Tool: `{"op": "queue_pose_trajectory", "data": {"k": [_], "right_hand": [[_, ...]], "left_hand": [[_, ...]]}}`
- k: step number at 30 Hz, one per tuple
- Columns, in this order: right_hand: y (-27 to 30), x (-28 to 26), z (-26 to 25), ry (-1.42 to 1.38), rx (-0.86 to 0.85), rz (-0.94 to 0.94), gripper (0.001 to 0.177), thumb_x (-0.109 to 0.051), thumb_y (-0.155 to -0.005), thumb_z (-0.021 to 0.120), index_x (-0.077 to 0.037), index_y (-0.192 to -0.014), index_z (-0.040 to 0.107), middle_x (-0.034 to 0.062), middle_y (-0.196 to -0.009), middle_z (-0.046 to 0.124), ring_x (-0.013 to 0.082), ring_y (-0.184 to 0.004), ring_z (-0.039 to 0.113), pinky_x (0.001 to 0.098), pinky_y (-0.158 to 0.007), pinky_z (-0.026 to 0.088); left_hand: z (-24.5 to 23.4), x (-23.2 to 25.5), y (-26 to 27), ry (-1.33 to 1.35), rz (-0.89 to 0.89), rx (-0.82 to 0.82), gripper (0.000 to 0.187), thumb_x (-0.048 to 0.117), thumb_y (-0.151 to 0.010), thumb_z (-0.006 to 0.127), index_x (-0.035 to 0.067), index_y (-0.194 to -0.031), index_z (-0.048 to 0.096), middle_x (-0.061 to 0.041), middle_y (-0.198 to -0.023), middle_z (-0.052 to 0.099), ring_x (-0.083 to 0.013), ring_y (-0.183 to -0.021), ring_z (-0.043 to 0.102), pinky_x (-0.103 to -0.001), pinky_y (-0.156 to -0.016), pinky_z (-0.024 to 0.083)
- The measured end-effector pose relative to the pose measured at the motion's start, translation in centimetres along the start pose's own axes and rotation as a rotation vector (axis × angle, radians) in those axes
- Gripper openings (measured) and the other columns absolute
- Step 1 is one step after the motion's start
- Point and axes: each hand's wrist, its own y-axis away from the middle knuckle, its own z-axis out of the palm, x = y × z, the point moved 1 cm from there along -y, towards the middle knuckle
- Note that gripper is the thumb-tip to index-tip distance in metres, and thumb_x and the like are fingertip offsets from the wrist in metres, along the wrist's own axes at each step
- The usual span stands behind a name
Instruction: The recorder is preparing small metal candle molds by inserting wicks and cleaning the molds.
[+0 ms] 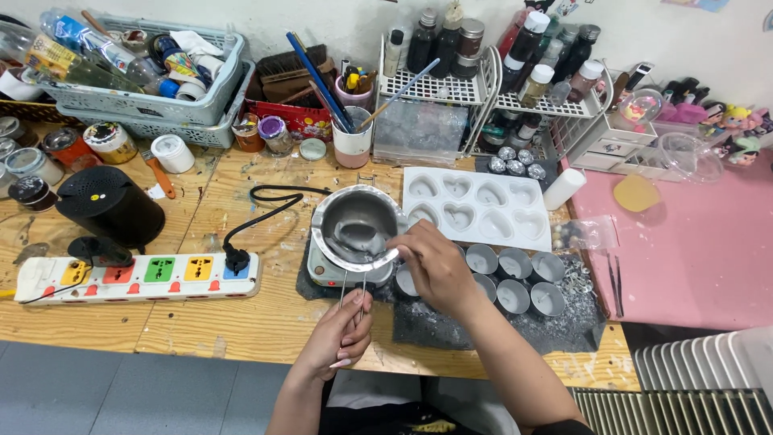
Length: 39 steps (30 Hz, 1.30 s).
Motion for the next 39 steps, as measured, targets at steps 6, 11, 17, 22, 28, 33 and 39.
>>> {"op": "queue_pose_trajectory", "data": {"k": [6,11,17,22,28,33,39], "right_hand": [[0.5,-0.2,2.2,-0.05,-0.068,0.01,0.007,-0.002,-0.102,0.06,0.0,-0.107,0.064,0.0138,-0.091,0.064,0.0301,-0.085,0.063,0.0408,-0.076,0.051],[0.4,0.2,3.1,0.038,-0.07,-0.039,0.007,-0.002,-0.099,0.063,0.001,-0.105,0.063,0.0148,-0.093,0.064,0.0327,-0.088,0.063,0.0433,-0.077,0.051],[0.0,0.7,1.1,0.097,0.023,-0.024,0.008,-0.004,-0.096,0.068,-0.003,-0.105,0.067,0.0104,-0.091,0.066,0.0272,-0.084,0.062,0.0394,-0.072,0.052],[-0.3,1.5,-0.3,0.205,0.056,-0.12,0.014,-0.005,-0.093,0.07,-0.002,-0.107,0.066,0.0103,-0.095,0.067,0.0291,-0.088,0.062,0.0402,-0.075,0.051],[1.2,2.1,0.6,0.195,-0.069,-0.043,0.007,-0.003,-0.095,0.067,-0.002,-0.101,0.066,0.0102,-0.09,0.064,0.0287,-0.086,0.061,0.0404,-0.077,0.051],[2.1,2.5,1.9,-0.059,0.004,0.084,0.012,-0.006,-0.104,0.056,0.0,-0.1,0.065,0.0111,-0.088,0.065,0.028,-0.082,0.06,0.0372,-0.075,0.05],[3.3,5.0,4.0,-0.307,0.203,0.527,0.027,-0.015,-0.108,0.05,0.001,-0.099,0.07,0.0038,-0.077,0.069,0.0108,-0.07,0.065,0.0287,-0.066,0.053]], "left_hand": [[-0.1,-0.2,-0.1,-0.004,0.003,-0.009,0.025,0.032,-0.11,0.038,0.01,-0.101,0.046,0.002,-0.052,0.029,-0.007,-0.033,0.023,-0.023,-0.027,0.018],[0.1,-0.1,0.0,-0.002,0.008,0.007,0.025,0.032,-0.11,0.039,0.01,-0.101,0.046,0.002,-0.052,0.029,-0.0067,-0.033,0.024,-0.023,-0.027,0.018],[0.1,0.0,0.0,-0.012,0.012,0.013,0.025,0.031,-0.11,0.038,0.01,-0.1,0.047,0.002,-0.053,0.029,-0.0067,-0.033,0.023,-0.023,-0.027,0.018],[0.8,0.1,0.2,-0.028,0.006,0.037,0.027,0.032,-0.11,0.037,0.009,-0.1,0.046,0.002,-0.053,0.028,-0.0063,-0.033,0.023,-0.022,-0.027,0.018],[1.2,0.3,0.1,-0.032,0.008,0.047,0.029,0.033,-0.111,0.037,0.009,-0.099,0.046,0.002,-0.053,0.028,-0.006,-0.033,0.022,-0.022,-0.026,0.017],[1.1,0.0,0.0,-0.038,-0.009,0.048,0.027,0.034,-0.11,0.036,0.01,-0.099,0.046,0.002,-0.053,0.028,-0.0065,-0.033,0.023,-0.022,-0.027,0.017],[1.5,-0.1,0.0,-0.079,0.015,0.078,0.026,0.033,-0.11,0.036,0.011,-0.1,0.047,0.001,-0.053,0.029,-0.0069,-0.033,0.023,-0.023,-0.027,0.017]]}}
